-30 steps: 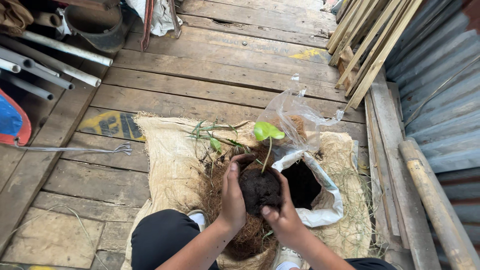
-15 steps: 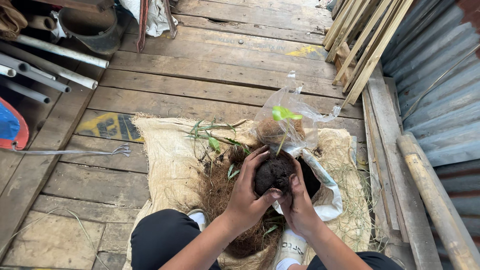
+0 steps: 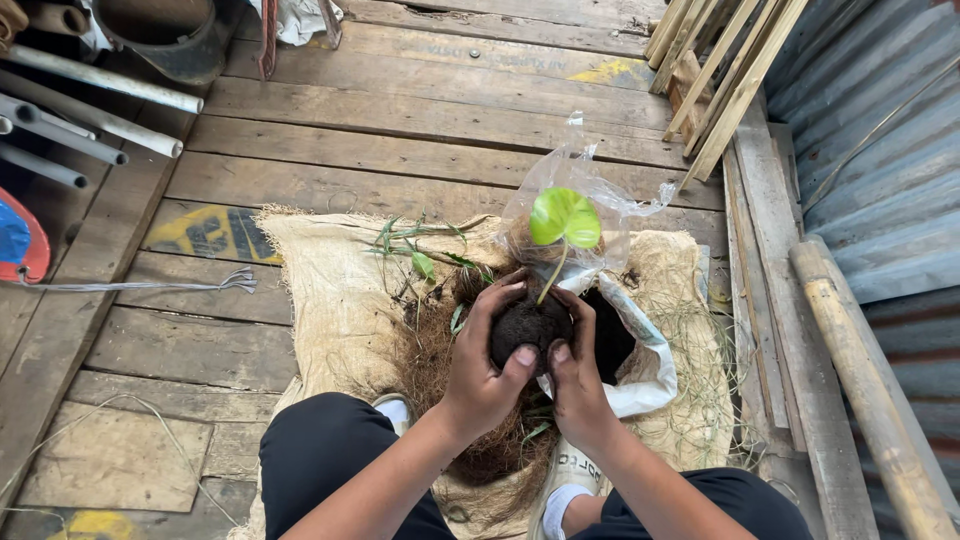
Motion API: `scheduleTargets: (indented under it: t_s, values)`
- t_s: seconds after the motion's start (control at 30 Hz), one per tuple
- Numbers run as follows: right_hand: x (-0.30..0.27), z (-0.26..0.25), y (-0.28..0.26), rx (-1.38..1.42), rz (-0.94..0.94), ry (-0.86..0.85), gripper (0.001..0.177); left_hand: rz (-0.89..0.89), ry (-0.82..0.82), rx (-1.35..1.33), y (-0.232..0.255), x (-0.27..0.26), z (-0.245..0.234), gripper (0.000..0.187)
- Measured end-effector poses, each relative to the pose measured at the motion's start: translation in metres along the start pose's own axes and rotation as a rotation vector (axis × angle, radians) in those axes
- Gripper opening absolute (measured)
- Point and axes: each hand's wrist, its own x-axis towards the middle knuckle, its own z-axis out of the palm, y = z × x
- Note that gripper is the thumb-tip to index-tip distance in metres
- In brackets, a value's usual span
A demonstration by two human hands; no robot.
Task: The person sits on a wooden floor and packs soil around a small plant's root ball by hand. They then place the plant into a white sack and continue to gather and pack coconut coir around the root area.
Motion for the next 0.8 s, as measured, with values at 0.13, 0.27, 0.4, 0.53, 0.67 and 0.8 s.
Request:
scheduleTargets:
  t_s: [0.13, 0.27, 0.4, 0.53, 0.67, 0.8]
  values:
    - [0.004, 0.002, -0.004, 0.021, -0.008, 0.039, 0.061, 0.023, 0.008, -0.066, 0.003, 0.001, 0.002, 0.065]
    - [0.003, 0.009, -0.013, 0.060, 0.040, 0.082, 0.058, -0.130, 0.023, -0.299, 0.006, 0.005, 0.008, 0.065]
    - [-0.010, 0.020, -0.018, 0.380, 0.158, 0.223, 0.056, -0.247, 0.007, -0.322, 0.013, 0.004, 0.011, 0.057]
    - [-0.023, 0.021, -0.012, 0.439, 0.077, 0.326, 0.051, -0.205, -0.008, -0.242, 0.017, -0.005, 0.027, 0.052]
    - [-0.026, 0.016, -0.007, 0.417, 0.045, 0.392, 0.048, -0.096, 0.020, -0.252, 0.022, -0.012, 0.036, 0.052]
    - [-0.022, 0.010, -0.004, 0.265, 0.065, 0.347, 0.053, -0.196, 0.017, -0.195, 0.020, -0.010, 0.036, 0.060]
